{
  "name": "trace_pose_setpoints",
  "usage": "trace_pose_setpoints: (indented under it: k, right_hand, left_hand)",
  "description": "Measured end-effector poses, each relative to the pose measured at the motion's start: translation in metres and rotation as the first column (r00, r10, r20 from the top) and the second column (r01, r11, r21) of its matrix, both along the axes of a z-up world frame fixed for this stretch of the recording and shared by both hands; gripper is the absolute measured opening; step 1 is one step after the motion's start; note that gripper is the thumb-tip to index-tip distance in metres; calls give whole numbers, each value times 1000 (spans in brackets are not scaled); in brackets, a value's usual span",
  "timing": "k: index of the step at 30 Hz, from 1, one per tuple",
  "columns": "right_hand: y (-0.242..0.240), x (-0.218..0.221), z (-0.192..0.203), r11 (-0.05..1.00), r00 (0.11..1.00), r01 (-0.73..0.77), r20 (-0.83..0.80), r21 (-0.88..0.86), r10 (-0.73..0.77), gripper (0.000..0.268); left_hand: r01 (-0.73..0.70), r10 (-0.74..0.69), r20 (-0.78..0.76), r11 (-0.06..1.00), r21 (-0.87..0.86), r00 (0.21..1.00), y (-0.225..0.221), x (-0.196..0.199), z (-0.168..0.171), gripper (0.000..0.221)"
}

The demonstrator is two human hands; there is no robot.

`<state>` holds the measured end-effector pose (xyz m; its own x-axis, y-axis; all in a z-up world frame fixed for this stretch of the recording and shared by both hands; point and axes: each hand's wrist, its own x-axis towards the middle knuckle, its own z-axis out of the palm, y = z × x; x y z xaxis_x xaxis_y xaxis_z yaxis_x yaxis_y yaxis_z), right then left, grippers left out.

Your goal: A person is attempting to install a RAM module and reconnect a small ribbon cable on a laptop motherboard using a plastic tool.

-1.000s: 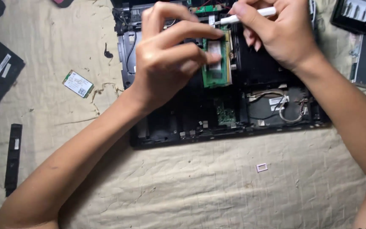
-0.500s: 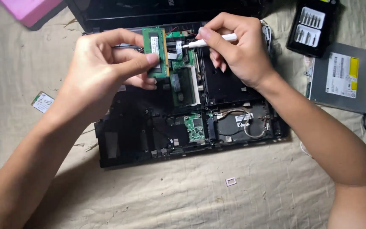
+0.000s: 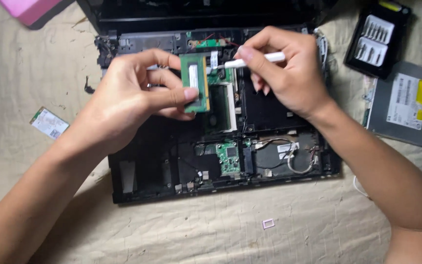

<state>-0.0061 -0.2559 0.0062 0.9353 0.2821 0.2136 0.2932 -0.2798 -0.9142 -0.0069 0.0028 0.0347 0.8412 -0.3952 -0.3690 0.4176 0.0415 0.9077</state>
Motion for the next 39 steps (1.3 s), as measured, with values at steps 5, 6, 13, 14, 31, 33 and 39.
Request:
trace_pose_setpoints:
  k: [5, 6, 13, 14, 31, 33, 39]
  right_hand:
    - [0, 0, 0, 1000, 1000, -23, -14, -15, 23, 14]
    - [2, -1, -1, 1000, 1000, -25, -19, -12, 25, 14]
    - [1, -1, 2, 1000, 1000, -14, -12, 3, 14, 15]
    - [1, -1, 2, 1000, 1000, -20, -3, 2, 20, 15]
    - [-3, -11, 4, 909, 893, -285, -261, 304, 367, 12]
    - [-1, -14, 6, 885, 831, -329, -344, 328, 437, 18]
    - [-1, -15, 7, 850, 755, -480, -390, 219, 527, 24]
  left_hand:
    - [37, -35, -26, 997, 74, 999, -2, -1, 1, 32]
    - [35, -33, -32, 996, 76, 999, -2, -3, 3, 32]
    - [61, -139, 449, 981, 184, 882, -4, -15, 4, 15]
    - [21, -170, 628, 971, 237, 759, -5, -18, 9, 13]
    - [-319, -299, 953, 908, 271, -41, -1, -20, 13, 11]
    - [-321, -308, 948, 908, 268, -78, 1, -20, 15, 7]
    - [-287, -402, 906, 890, 354, -131, 0, -25, 13, 7]
